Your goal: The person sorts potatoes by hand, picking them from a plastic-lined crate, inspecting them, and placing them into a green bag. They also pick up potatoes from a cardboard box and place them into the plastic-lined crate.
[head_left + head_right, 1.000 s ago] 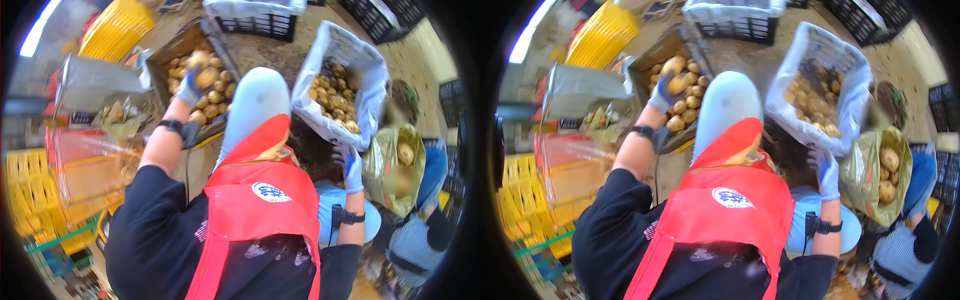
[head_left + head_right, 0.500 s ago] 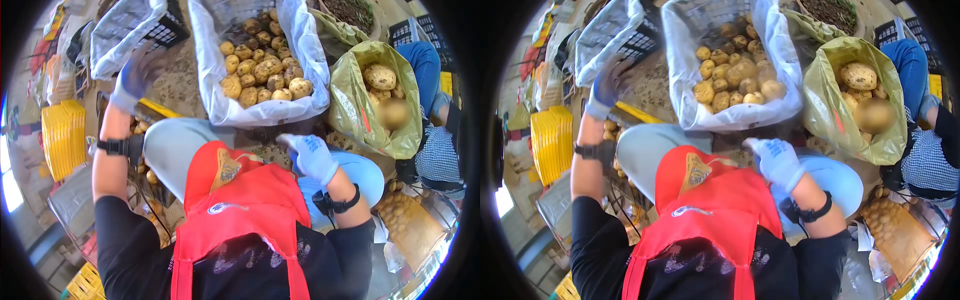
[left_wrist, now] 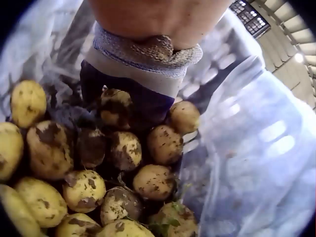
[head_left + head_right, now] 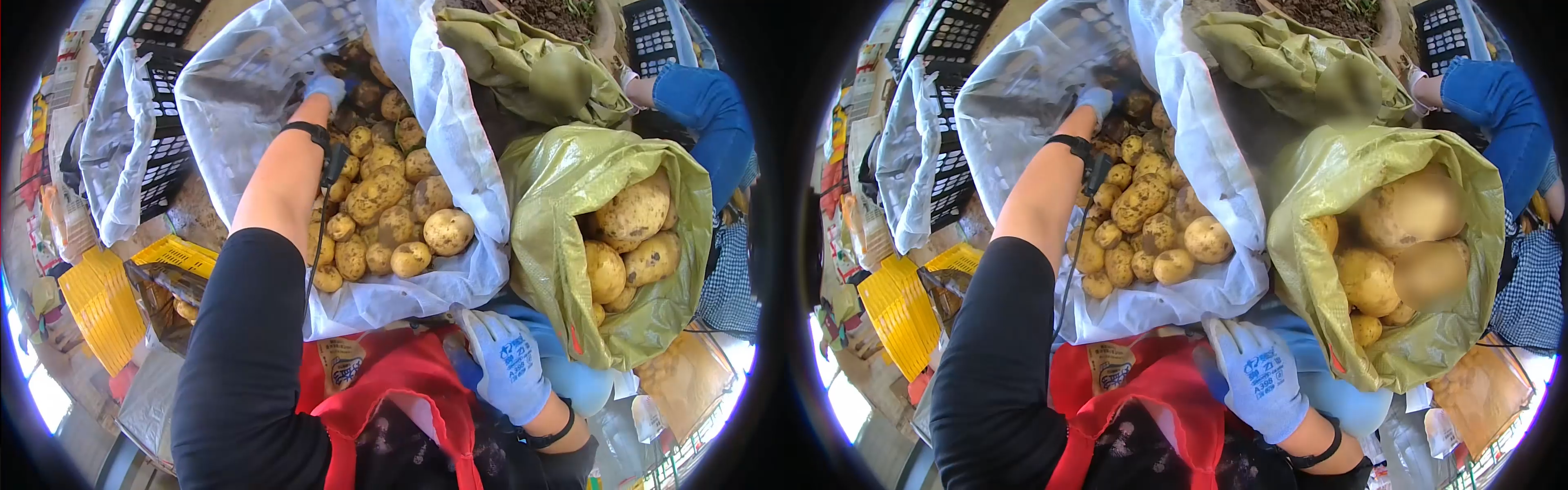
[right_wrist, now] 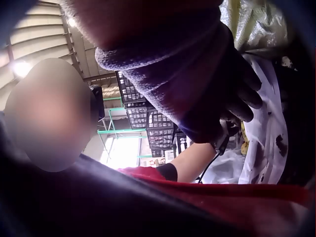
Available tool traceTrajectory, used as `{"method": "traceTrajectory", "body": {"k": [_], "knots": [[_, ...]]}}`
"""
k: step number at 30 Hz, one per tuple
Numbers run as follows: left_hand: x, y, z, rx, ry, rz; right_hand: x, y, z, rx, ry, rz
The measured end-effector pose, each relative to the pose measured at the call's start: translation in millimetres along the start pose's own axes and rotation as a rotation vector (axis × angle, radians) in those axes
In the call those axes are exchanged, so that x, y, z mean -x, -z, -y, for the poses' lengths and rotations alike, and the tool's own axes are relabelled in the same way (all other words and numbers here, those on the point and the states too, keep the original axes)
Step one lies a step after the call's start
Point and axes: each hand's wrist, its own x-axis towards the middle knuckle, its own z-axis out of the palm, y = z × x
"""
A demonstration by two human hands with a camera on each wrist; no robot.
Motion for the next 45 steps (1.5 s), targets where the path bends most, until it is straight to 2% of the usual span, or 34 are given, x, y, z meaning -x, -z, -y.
{"method": "traceTrajectory", "body": {"k": [1, 4, 6, 8, 10, 12, 14, 15, 16, 18, 19, 20, 22, 24, 25, 26, 27, 30, 32, 33, 36, 37, 40, 42, 43, 45], "knots": [[2.7, 7.3, 4.9, 0.094, 0.000, -0.008, 0.3, -0.2, -0.1, 0.002, 0.017, -0.017], [-21.3, 6.4, 42.8, 0.106, -0.069, -0.008, 2.3, -1.8, 3.4, 0.030, 0.078, -0.094], [1.4, 32.3, 40.7, 0.221, -0.333, 0.242, 8.6, -2.5, 11.0, 0.061, 0.115, -0.143], [62.9, 78.3, 29.1, -0.061, -1.137, 0.317, 16.1, -6.3, 16.6, 0.097, 0.182, -0.243], [143.6, 116.1, -10.7, 0.285, -0.642, 0.585, 27.3, -15.3, 20.4, 0.097, 0.230, -0.373], [228.0, 141.1, -41.2, 0.534, -0.432, 0.715, 32.9, -24.4, 24.1, 0.056, 0.279, -0.529], [307.6, 153.8, -54.8, 0.705, -0.526, 0.744, 34.1, -16.1, 37.1, -0.365, 0.111, -0.401], [342.9, 157.5, -56.6, 0.547, -0.645, 0.699, 34.4, -15.0, 46.1, -0.435, 0.003, -0.393], [374.1, 157.6, -55.5, 0.388, -0.862, 0.568, 34.6, -15.6, 54.6, -0.504, -0.106, -0.382], [442.1, 139.0, -47.5, 0.269, -1.004, 0.292, 31.2, -22.5, 59.9, -1.091, -0.141, -0.337], [451.9, 109.1, -30.1, 0.299, -1.030, 0.212, 13.9, -67.3, 27.5, -1.044, 0.010, -0.430], [471.9, 96.2, -26.7, 0.121, -1.184, 0.048, 28.5, -60.1, 48.9, -0.849, -0.086, -0.515], [516.7, 72.1, -18.0, 0.162, -1.005, -0.025, 45.0, -58.8, 47.5, -0.578, -0.213, -0.389], [522.0, 31.7, 1.5, 0.780, -0.737, 0.384, 57.7, -54.0, 46.2, -0.399, -0.094, -0.309], [527.8, 19.8, 8.1, 0.952, -0.613, 0.450, 63.0, -53.2, 45.6, -0.311, -0.032, -0.264], [533.2, 14.6, 11.6, 1.123, -0.487, 0.508, 64.2, -58.7, 40.2, -0.280, 0.015, -0.312], [552.8, 33.3, -0.5, 1.012, -0.458, 0.485, 62.7, -67.8, 32.6, -0.247, 0.067, -0.361], [558.1, 25.5, -2.3, 0.976, -0.465, 0.388, 64.3, -71.2, 24.6, -0.278, 0.229, -0.535], [566.1, 33.1, -6.1, 1.180, -0.344, 0.491, 54.2, -71.9, 17.7, -0.465, 0.140, -0.695], [571.2, 38.1, -10.9, 1.227, -0.352, 0.510, 63.5, -58.6, 25.8, -0.514, 0.044, -0.600], [568.8, 43.0, -18.2, 1.293, -0.431, 0.475, 58.4, -52.6, 15.1, -0.624, 0.035, -0.575], [565.3, 44.4, -19.3, 1.302, -0.465, 0.444, 55.6, -51.7, 5.0, -0.622, 0.036, -0.477], [559.5, 59.0, -25.7, 1.151, -0.563, 0.342, 49.8, -61.5, -11.5, -1.109, 0.168, -0.190], [551.2, 49.9, -22.4, 1.136, -0.592, 0.346, 52.3, -52.1, 1.7, -1.116, -0.085, -0.076], [549.3, 42.8, -23.2, 1.120, -0.595, 0.342, 43.0, -69.8, -15.0, -1.014, 0.037, -0.148], [548.4, 25.4, -26.3, 1.167, -0.601, 0.353, 45.1, -75.3, -8.3, -0.889, 0.258, -0.376]]}}
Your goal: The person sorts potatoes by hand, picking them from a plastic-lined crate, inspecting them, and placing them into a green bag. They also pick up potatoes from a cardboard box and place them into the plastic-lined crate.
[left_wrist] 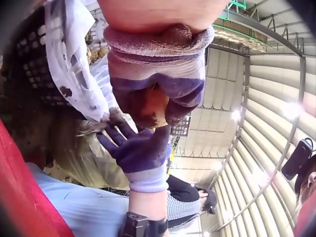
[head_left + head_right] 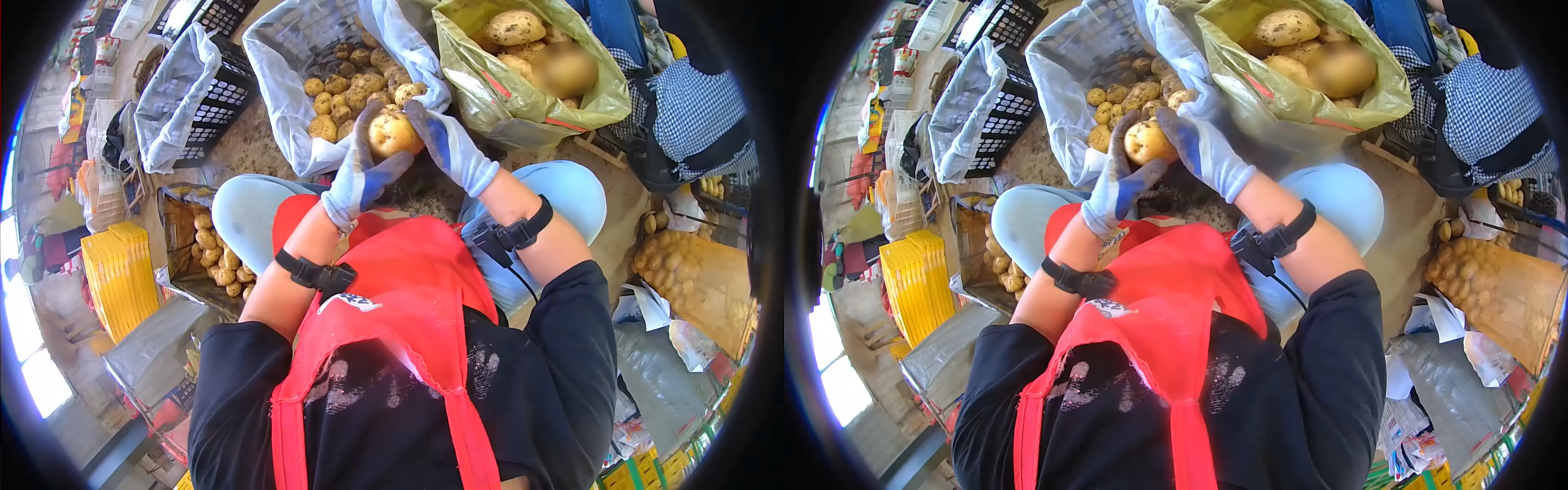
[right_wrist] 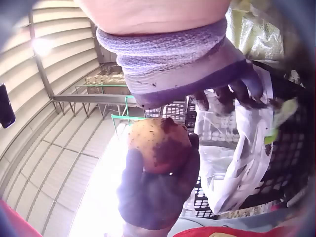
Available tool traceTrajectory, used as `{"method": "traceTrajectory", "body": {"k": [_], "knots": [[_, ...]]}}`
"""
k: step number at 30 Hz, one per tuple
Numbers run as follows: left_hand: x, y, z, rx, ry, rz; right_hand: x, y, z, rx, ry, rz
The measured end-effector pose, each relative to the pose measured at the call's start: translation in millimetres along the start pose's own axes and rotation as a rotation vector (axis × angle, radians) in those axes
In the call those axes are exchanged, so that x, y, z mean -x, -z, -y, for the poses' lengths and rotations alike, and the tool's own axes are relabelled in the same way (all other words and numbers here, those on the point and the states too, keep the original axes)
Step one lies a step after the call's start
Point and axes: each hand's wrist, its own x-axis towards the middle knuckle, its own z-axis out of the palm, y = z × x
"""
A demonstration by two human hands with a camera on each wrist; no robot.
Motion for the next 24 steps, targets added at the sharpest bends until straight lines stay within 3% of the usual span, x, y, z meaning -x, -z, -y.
{"method": "traceTrajectory", "body": {"k": [3, 4, 7, 8, 11, 14, 17, 18, 21, 22, 24], "knots": [[-1.0, 7.6, 13.4, -0.110, 0.082, -0.001, 11.2, 7.2, 54.5, 0.449, -0.105, -0.146], [-5.9, 8.8, 13.7, 0.002, 0.109, 0.111, 9.9, 2.6, 49.5, 0.438, 0.014, -0.287], [7.4, 10.3, 2.5, 0.274, 0.419, 0.027, 3.7, 6.4, 47.7, 0.483, 0.097, -0.351], [7.5, 3.9, -2.5, 0.398, 0.397, -0.025, 1.7, 3.1, 44.6, 0.284, 0.036, -0.363], [5.5, 5.7, -13.6, 0.225, 0.262, 0.043, -1.5, 7.0, 48.9, 0.240, -0.048, -0.287], [-3.9, 13.4, -10.2, -0.218, -0.039, 0.062, 1.6, 8.4, 25.6, 0.148, 0.132, -0.018], [2.1, 7.0, -17.7, -0.187, 0.038, 0.096, 6.9, 0.6, 73.3, 0.534, -0.087, 0.103], [2.4, 7.9, -16.5, -0.086, 0.135, 0.074, 9.1, -1.2, 72.6, 0.569, -0.066, 0.037], [-0.6, 10.2, -10.3, -0.008, 0.236, -0.057, 8.3, 6.7, 50.5, 0.485, -0.118, -0.116], [1.7, 11.7, -12.3, -0.054, 0.229, -0.087, 6.8, 4.0, 40.4, 0.292, 0.031, -0.187], [0.0, 18.9, -5.6, -0.209, 0.149, -0.050, 4.8, 7.1, 54.6, 0.366, -0.126, -0.054]]}}
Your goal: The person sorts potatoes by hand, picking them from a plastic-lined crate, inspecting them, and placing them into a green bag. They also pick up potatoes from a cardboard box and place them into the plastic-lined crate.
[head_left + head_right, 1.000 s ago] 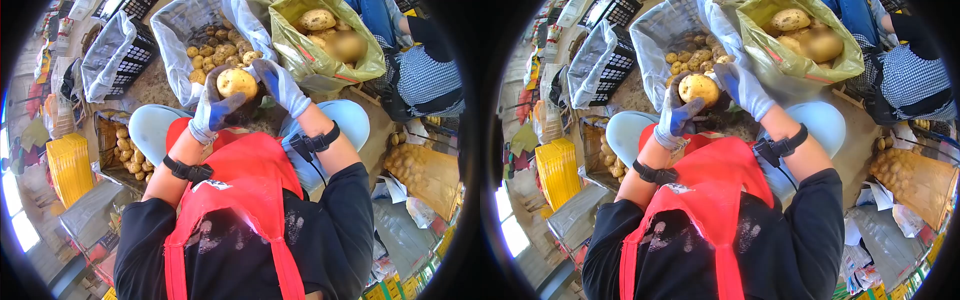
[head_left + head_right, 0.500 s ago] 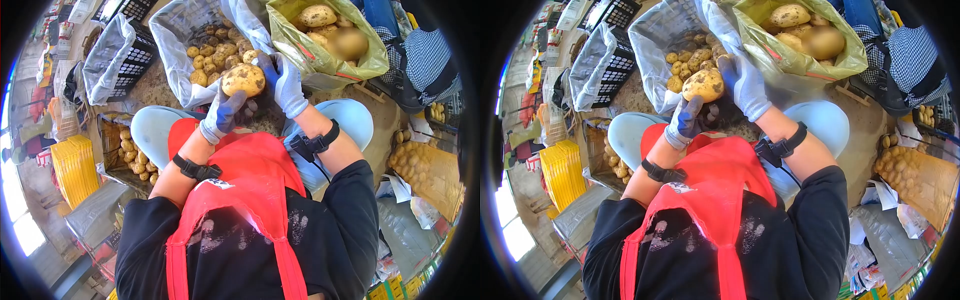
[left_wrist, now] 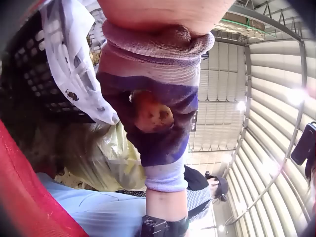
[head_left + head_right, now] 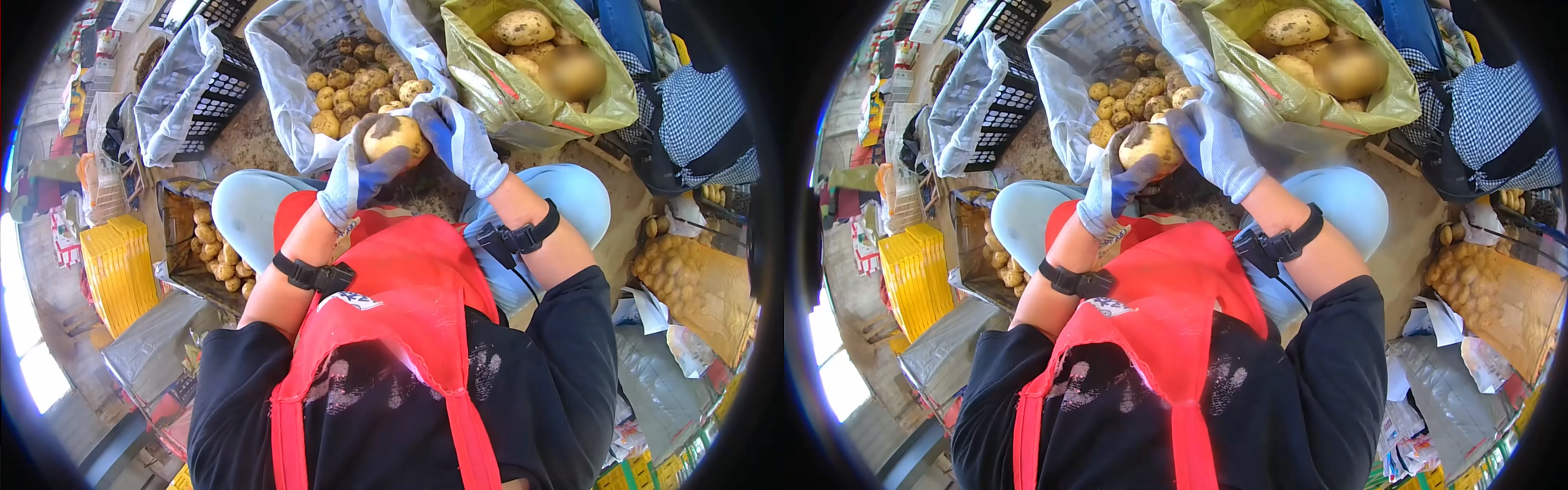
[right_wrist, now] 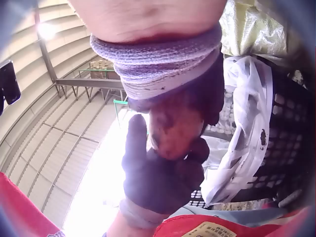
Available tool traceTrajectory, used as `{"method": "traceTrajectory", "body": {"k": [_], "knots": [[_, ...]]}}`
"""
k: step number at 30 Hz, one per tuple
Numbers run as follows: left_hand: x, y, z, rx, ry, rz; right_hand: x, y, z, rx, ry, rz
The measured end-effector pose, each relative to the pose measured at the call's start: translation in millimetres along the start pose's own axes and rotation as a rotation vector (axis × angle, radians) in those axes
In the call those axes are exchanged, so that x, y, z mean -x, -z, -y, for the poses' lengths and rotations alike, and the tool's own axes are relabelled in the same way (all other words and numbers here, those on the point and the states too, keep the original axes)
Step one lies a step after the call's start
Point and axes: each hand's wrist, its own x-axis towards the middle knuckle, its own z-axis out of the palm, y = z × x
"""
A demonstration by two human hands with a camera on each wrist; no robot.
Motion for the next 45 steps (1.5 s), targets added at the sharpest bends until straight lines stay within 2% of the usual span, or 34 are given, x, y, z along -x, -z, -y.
{"method": "traceTrajectory", "body": {"k": [1, 2, 3, 4, 5, 6, 7, 8, 10, 12, 15, 18, 19, 20, 23, 25, 28, 30, 33, 37, 38, 40, 41, 42, 43, 45], "knots": [[-0.2, 1.8, 3.0, -0.080, -0.041, 0.009, 0.9, 1.9, 4.2, 0.040, -0.065, 0.076], [0.2, -0.4, -5.6, -0.128, -0.043, 0.044, 3.4, -7.8, 0.3, 0.062, 0.119, 0.007], [-1.2, -0.2, -2.8, 0.043, 0.041, 0.078, 7.2, -16.9, -1.3, 0.082, 0.301, -0.066], [-4.1, -0.1, 2.2, 0.213, 0.126, 0.112, 11.9, -13.6, -3.7, 0.161, 0.150, 0.120], [-5.6, -1.2, 2.6, 0.383, 0.212, 0.144, 12.6, -10.8, 0.6, 0.228, 0.191, 0.104], [-2.4, -0.5, 1.3, -0.055, -0.061, 0.234, 13.2, -9.2, 3.4, 0.294, 0.232, 0.089], [0.7, -2.1, -0.5, -0.020, -0.030, 0.227, 14.4, -8.3, 5.3, 0.362, 0.272, 0.074], [2.5, -7.2, -8.7, 0.015, -0.002, 0.220, 15.2, -8.2, 6.9, 0.348, 0.222, 0.080], [3.4, -9.6, -10.1, -0.082, -0.074, 0.214, 10.0, -8.5, -13.6, 0.251, 0.214, 0.012], [1.6, -5.8, -8.0, -0.352, -0.283, 0.211, 5.4, -6.0, -12.3, 0.190, 0.198, -0.087], [13.6, -11.5, -15.3, -0.002, -0.038, 0.181, -0.3, -11.9, -19.2, -0.184, -0.012, -0.141], [1.5, 1.1, -2.2, -0.523, -0.399, 0.103, -1.9, -14.4, -15.7, -0.263, -0.027, 0.086], [1.1, 3.0, 2.9, -0.463, -0.346, 0.113, -0.7, -15.5, -14.2, -0.290, -0.034, 0.160], [1.1, 2.7, 5.6, -0.403, -0.290, 0.124, 7.7, -10.6, 1.1, -0.116, 0.038, 0.119], [4.0, -12.4, 6.8, -0.290, -0.315, 0.124, 14.8, -2.8, 19.4, 0.245, 0.085, 0.160], [5.9, -17.4, 9.3, -0.226, -0.310, 0.110, 11.9, -12.5, -10.1, 0.285, 0.319, -0.045], [4.9, -12.9, 3.0, -0.360, -0.337, 0.191, 15.4, -2.8, -4.7, 0.189, 0.275, -0.018], [7.0, -11.1, 7.7, -0.177, -0.204, 0.179, 15.2, -0.5, -6.4, 0.090, 0.281, -0.037], [17.4, -13.1, -5.3, 0.072, -0.097, 0.180, 11.9, -7.3, -12.3, 0.094, 0.325, -0.232], [21.5, -2.6, -26.6, 0.223, -0.046, 0.170, 8.9, -6.0, -10.0, -0.067, 0.164, -0.125], [21.1, -2.1, -26.4, 0.159, -0.098, 0.112, 9.1, -6.5, -10.1, -0.163, 0.142, -0.078], [18.2, 1.4, -26.1, -0.065, -0.182, 0.052, 7.5, -18.2, -8.1, -0.836, -0.137, -0.067], [15.0, 3.9, -24.2, -0.177, -0.223, 0.023, 8.8, -20.0, -5.2, -0.808, -0.129, -0.040], [6.0, 9.1, -12.4, -0.379, -0.390, -0.023, 10.0, -21.7, -2.2, -0.780, -0.120, -0.014], [4.8, 12.0, -0.2, -0.266, -0.360, -0.033, 11.2, -23.5, 0.7, -0.752, -0.110, 0.011], [3.9, 5.2, 6.1, -0.038, -0.294, -0.051, 9.9, -13.5, 7.0, -0.057, 0.147, 0.092]]}}
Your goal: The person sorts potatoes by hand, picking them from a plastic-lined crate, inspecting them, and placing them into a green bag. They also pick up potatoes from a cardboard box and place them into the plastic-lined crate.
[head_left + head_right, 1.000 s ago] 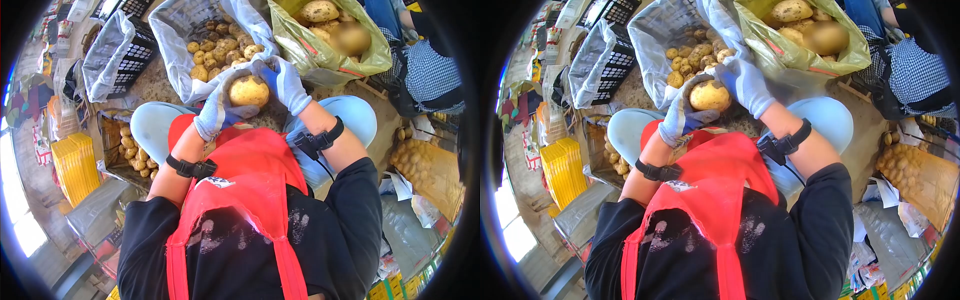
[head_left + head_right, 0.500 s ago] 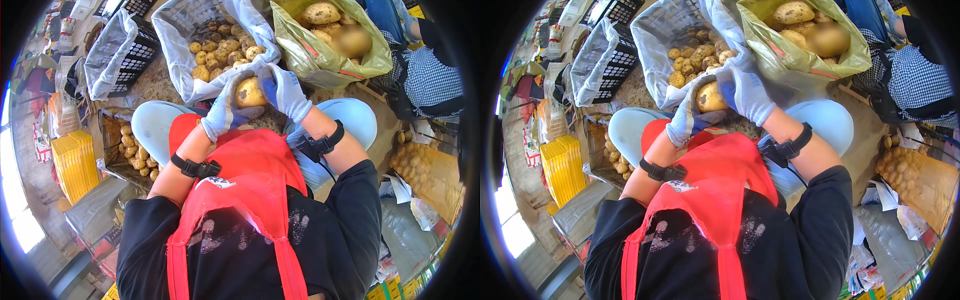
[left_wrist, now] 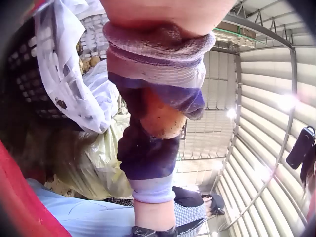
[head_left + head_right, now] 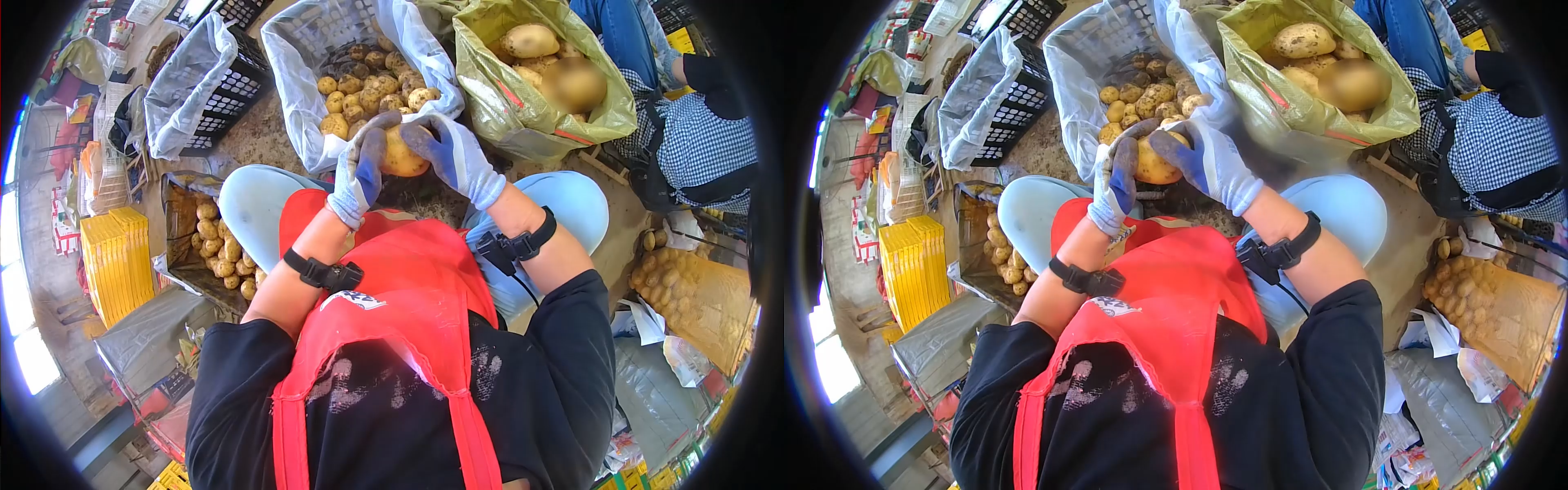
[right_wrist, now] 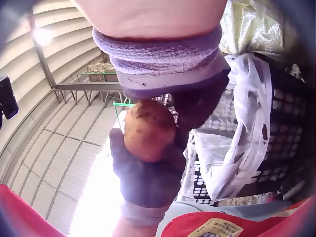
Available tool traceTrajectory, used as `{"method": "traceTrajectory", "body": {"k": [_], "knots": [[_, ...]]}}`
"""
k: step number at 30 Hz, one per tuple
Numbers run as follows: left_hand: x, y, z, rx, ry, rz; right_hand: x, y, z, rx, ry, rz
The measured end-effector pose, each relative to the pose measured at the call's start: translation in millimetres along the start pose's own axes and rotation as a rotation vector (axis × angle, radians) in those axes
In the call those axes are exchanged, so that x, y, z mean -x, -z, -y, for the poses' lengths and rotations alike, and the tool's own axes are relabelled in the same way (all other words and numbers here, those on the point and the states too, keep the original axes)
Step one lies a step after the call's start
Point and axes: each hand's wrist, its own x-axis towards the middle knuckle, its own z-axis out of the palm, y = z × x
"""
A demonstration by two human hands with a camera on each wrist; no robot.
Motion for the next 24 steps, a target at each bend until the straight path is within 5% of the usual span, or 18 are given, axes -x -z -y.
{"method": "traceTrajectory", "body": {"k": [4, 5, 8, 12, 18, 20, 21, 24], "knots": [[-3.5, -12.0, 6.8, 0.141, 0.068, -0.026, -5.5, -5.1, -16.7, -0.103, -0.023, -0.274], [-0.8, -12.4, 0.2, 0.329, 0.232, -0.004, -8.0, -4.8, -12.2, -0.186, 0.001, -0.292], [3.7, -10.7, -20.5, 0.552, 0.233, 0.040, -11.4, 1.3, 6.6, -0.311, -0.221, -0.208], [6.0, 1.9, -14.6, 0.532, 0.211, -0.001, -11.5, -23.3, 8.3, 0.013, 0.151, -0.185], [21.4, 49.1, -38.4, 1.114, 0.460, 0.012, -20.6, -28.5, -6.4, -0.114, -0.243, 0.093], [28.2, 96.9, -59.8, 1.041, 0.311, -0.001, -17.7, -31.7, -21.2, -0.152, -0.430, 0.288], [39.9, 121.4, -87.0, 0.938, 0.254, -0.209, -15.2, -31.8, -29.2, 0.025, -0.365, 0.355], [63.7, 229.8, -108.7, 0.709, -0.008, -0.342, -1.8, -33.3, -53.0, 0.534, -0.169, 0.526]]}}
